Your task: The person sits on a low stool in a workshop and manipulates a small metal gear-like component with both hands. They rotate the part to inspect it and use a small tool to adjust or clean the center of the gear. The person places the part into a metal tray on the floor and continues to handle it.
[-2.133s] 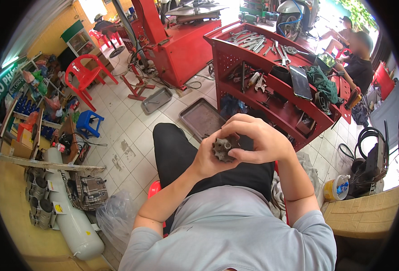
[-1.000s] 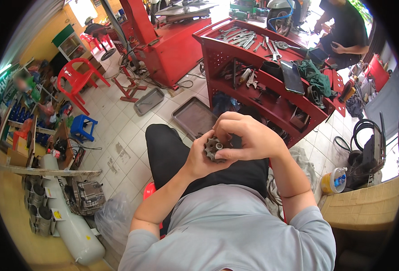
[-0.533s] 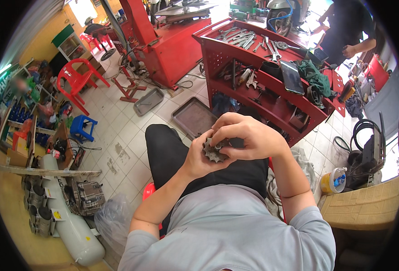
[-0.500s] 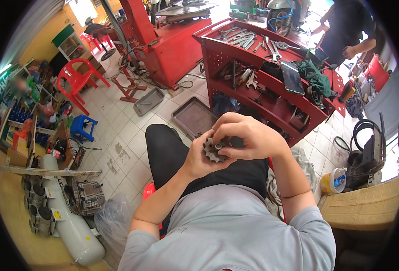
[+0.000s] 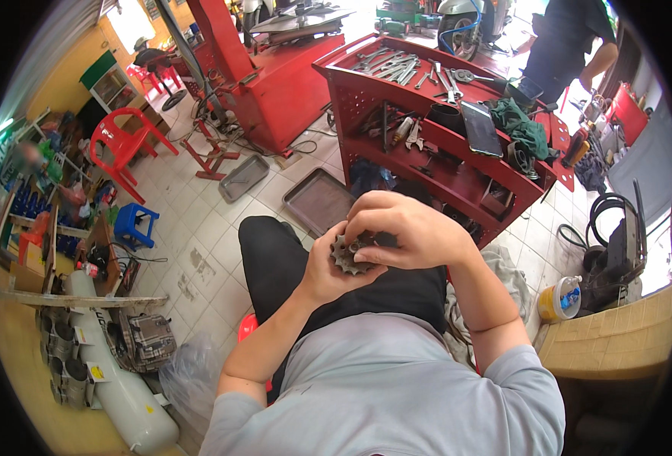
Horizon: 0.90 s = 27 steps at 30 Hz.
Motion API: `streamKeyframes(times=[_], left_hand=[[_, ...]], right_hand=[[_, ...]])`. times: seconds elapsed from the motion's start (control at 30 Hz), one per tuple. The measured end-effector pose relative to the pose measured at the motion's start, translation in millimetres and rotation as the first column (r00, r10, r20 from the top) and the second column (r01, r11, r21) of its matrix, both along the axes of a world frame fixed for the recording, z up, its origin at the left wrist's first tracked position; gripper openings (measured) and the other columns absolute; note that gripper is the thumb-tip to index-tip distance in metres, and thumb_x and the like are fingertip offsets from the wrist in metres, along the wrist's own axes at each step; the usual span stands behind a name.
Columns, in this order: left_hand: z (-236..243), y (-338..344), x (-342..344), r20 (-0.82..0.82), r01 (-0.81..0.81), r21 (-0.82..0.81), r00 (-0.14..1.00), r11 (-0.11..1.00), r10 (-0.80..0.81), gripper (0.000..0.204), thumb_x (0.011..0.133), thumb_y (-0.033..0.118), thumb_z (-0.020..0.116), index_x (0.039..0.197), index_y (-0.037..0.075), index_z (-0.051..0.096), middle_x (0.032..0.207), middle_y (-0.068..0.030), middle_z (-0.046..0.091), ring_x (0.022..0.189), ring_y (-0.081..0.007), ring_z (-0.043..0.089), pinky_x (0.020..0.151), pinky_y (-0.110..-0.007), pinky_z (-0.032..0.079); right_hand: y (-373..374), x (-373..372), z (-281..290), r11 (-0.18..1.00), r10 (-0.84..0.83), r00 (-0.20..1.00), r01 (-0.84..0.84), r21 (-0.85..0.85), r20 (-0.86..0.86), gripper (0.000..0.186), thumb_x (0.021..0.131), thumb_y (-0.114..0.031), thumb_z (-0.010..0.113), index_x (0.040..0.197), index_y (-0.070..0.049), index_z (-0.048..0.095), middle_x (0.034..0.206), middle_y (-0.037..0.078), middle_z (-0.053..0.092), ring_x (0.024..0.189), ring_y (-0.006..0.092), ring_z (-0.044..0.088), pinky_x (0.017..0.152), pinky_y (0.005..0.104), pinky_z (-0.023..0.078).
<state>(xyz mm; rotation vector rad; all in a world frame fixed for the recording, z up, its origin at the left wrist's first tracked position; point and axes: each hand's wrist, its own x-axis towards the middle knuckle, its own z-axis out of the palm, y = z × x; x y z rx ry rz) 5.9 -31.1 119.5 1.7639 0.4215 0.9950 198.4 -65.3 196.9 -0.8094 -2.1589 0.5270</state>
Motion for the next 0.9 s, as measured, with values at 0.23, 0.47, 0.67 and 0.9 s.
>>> streamKeyframes(times=[0.23, 0.47, 0.67, 0.9], left_hand=[[4.7, -3.1, 0.0, 0.026, 0.073, -0.116, 0.997, 0.990, -0.071, 0.050, 0.071, -0.003, 0.083, 0.114, -0.001, 0.056, 0.094, -0.0053, 0.067, 0.087, -0.0119, 0.067, 0.082, -0.029, 0.056], [5.6, -6.4, 0.1, 0.052, 0.070, -0.149, 0.997, 0.986, -0.063, 0.051, 0.070, 0.006, 0.087, 0.113, 0.003, 0.060, 0.091, -0.0017, 0.070, 0.086, -0.0081, 0.067, 0.082, -0.025, 0.054], [4.6, -5.0, -1.4, 0.063, 0.066, -0.143, 0.996, 0.987, -0.057, 0.052, 0.070, 0.005, 0.087, 0.114, 0.002, 0.060, 0.091, -0.0023, 0.070, 0.086, -0.0082, 0.067, 0.082, -0.025, 0.054], [4.1, -6.1, -0.2, 0.073, 0.086, -0.178, 0.995, 0.980, -0.074, 0.052, 0.070, 0.004, 0.087, 0.115, 0.002, 0.060, 0.092, -0.0027, 0.070, 0.087, -0.0084, 0.067, 0.082, -0.025, 0.054]], right_hand=[[50.1, 121.9, -10.2, 0.189, -0.948, 0.262, 0.920, 0.345, -0.181, 0.059, 0.078, -0.051, 0.075, 0.111, -0.004, 0.066, 0.107, 0.017, 0.065, 0.106, 0.0347, 0.059, 0.092, 0.0457, 0.045], [71.2, 178.7, -51.5, -0.082, -0.939, -0.204, 0.914, 0.397, 0.276, 0.083, 0.076, -0.077, 0.058, 0.124, -0.010, 0.066, 0.125, 0.020, 0.058, 0.126, 0.0346, 0.049, 0.105, 0.0518, 0.034], [72.1, 175.4, -34.7, -0.094, -0.884, -0.206, 0.958, 0.271, 0.420, 0.092, 0.074, -0.075, 0.062, 0.138, -0.009, 0.054, 0.123, 0.021, 0.061, 0.121, 0.0346, 0.055, 0.105, 0.0505, 0.034], [70.3, 186.4, -41.5, -0.104, -0.861, -0.196, 0.971, 0.215, 0.469, 0.105, 0.073, -0.063, 0.068, 0.151, -0.002, 0.032, 0.118, 0.023, 0.065, 0.113, 0.0330, 0.063, 0.108, 0.0480, 0.033]])
